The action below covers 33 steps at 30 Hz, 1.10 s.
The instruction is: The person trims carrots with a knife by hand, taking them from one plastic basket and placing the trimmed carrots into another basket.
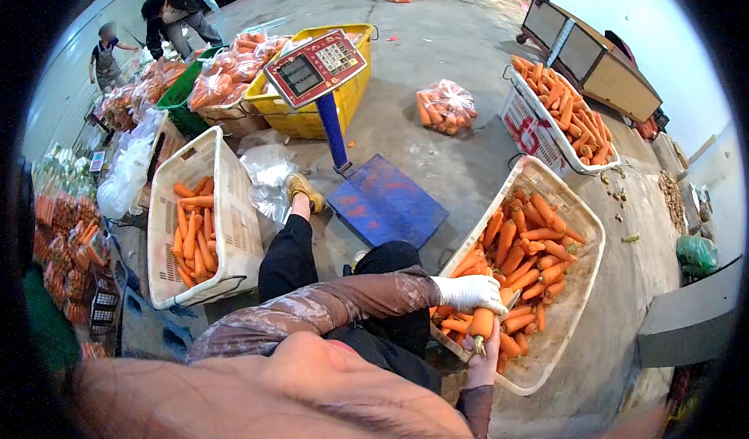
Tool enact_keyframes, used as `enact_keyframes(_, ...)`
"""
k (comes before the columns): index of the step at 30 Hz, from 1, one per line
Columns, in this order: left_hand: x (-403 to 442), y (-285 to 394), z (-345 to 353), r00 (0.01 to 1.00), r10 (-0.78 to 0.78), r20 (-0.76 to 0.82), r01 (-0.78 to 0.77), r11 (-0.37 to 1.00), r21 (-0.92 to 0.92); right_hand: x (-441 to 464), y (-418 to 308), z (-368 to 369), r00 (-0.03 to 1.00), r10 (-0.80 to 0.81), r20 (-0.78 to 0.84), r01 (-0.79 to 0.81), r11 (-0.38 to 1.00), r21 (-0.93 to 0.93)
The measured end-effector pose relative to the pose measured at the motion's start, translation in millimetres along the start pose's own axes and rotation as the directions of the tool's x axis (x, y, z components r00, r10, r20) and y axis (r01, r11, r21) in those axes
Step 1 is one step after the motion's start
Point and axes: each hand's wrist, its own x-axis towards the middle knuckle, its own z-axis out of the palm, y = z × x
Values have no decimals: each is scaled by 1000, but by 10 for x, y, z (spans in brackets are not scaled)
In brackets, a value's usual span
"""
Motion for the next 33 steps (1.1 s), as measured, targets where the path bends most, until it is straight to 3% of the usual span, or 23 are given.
enact_keyframes(2,-11,43,-62,999,-11,-42,9,998,-55,26,16,-45,995,-33,99,26,997,74)
enact_keyframes(3,-11,56,-97,999,-39,-31,35,991,-126,-24,22,-78,996,-53,74,49,997,56)
enact_keyframes(4,-6,91,-76,982,-176,-71,157,964,-215,-89,4,98,997,-70,15,70,998,0)
enact_keyframes(6,-86,-62,112,878,-287,-384,159,930,-333,-194,-44,419,990,-105,-89,98,992,-78)
enact_keyframes(7,-94,-68,47,788,-384,-481,174,888,-425,-179,-89,455,990,-29,-138,20,998,-63)
enact_keyframes(8,-85,90,-138,620,-753,-220,390,539,-747,-247,-99,593,993,-114,-26,110,985,-129)
enact_keyframes(9,-103,63,-226,546,-835,65,212,62,-975,-225,-86,492,998,-69,3,69,991,-111)
enact_keyframes(10,-74,31,-357,568,-797,205,83,-193,-978,-228,-46,551,989,-143,-24,136,972,-191)
enact_keyframes(11,-113,-30,-326,586,-755,295,-35,-387,-921,-248,-33,560,987,-151,59,161,953,-257)
enact_keyframes(13,-116,-178,-274,673,-634,382,-76,-572,-816,-269,35,665,978,-173,113,200,933,-300)
enact_keyframes(15,-95,-94,-206,671,-551,497,44,-639,-768,-348,109,924,977,-180,111,211,776,-594)
enact_keyframes(19,-167,-20,-183,565,-650,508,77,-571,-817,-427,83,961,969,-226,98,230,689,-687)
enact_keyframes(20,-174,-31,-180,565,-649,510,76,-574,-815,-441,13,851,919,-339,201,371,572,-732)
enact_keyframes(22,-194,-65,-205,582,-731,356,131,-347,-928,-542,-213,687,807,-540,238,372,151,-916)
enact_keyframes(23,-191,-76,-206,596,-755,273,158,-224,-962,-620,-373,645,735,-648,202,159,-125,-979)
enact_keyframes(24,-85,44,-347,609,-792,40,127,48,-991,-649,-471,599,635,-715,292,31,-355,-934)
enact_keyframes(25,-97,14,-317,616,-786,49,132,42,-990,-669,-555,574,537,-743,399,-134,-542,-830)
enact_keyframes(27,-140,-77,-282,646,-763,29,291,211,-933,-665,-642,663,472,-792,388,-188,-520,-833)
enact_keyframes(28,-160,-66,-265,638,-768,48,324,211,-922,-645,-653,705,409,-827,386,-225,-502,-835)
enact_keyframes(33,-238,-97,-147,690,-721,63,357,263,-897,-442,-637,666,423,-824,377,-215,-495,-842)
